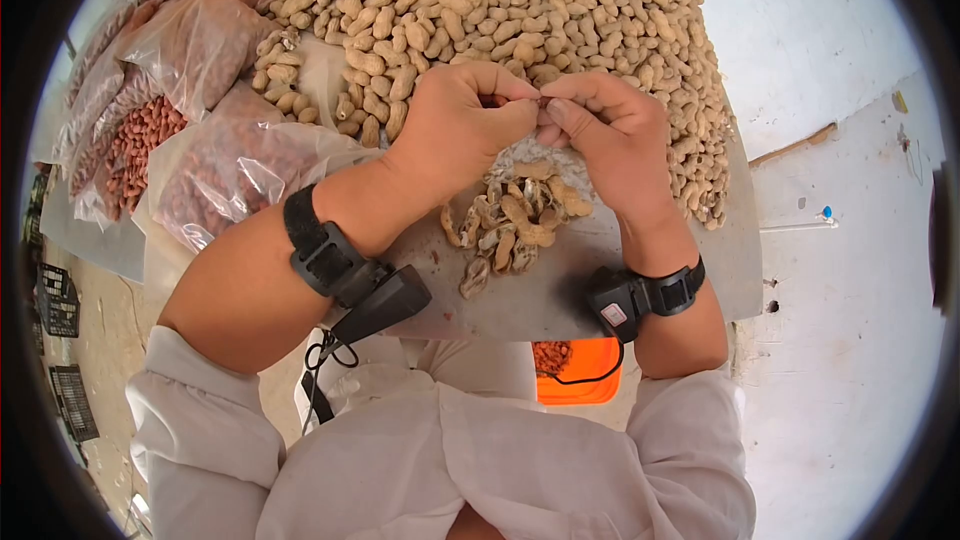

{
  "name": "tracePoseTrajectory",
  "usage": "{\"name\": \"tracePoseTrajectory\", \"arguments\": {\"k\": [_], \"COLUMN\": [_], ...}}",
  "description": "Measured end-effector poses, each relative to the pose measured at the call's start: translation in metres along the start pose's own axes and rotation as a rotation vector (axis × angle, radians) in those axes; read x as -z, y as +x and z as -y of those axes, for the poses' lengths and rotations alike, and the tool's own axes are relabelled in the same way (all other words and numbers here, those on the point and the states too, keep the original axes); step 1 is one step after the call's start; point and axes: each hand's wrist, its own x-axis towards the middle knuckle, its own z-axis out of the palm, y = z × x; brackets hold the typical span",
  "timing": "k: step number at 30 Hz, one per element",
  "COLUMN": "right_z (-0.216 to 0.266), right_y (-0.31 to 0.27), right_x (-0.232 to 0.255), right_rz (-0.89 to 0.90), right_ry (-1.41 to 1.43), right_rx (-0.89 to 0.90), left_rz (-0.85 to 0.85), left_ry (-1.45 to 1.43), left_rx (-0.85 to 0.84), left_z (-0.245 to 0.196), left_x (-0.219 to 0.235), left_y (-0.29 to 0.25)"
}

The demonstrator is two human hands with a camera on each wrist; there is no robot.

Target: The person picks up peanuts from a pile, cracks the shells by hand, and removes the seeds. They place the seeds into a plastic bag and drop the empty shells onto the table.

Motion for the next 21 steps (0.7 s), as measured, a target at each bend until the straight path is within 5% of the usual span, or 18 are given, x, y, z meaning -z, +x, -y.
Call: {"name": "tracePoseTrajectory", "arguments": {"k": [9, 21], "right_z": [-0.020, -0.023], "right_y": [0.005, 0.008], "right_x": [0.011, 0.017], "right_rz": [0.063, 0.157], "right_ry": [0.708, 0.810], "right_rx": [-0.174, -0.083], "left_rz": [0.051, 0.195], "left_ry": [-0.401, -0.362], "left_rx": [0.159, 0.031], "left_z": [-0.009, -0.010], "left_x": [-0.001, 0.004], "left_y": [-0.001, -0.002]}}
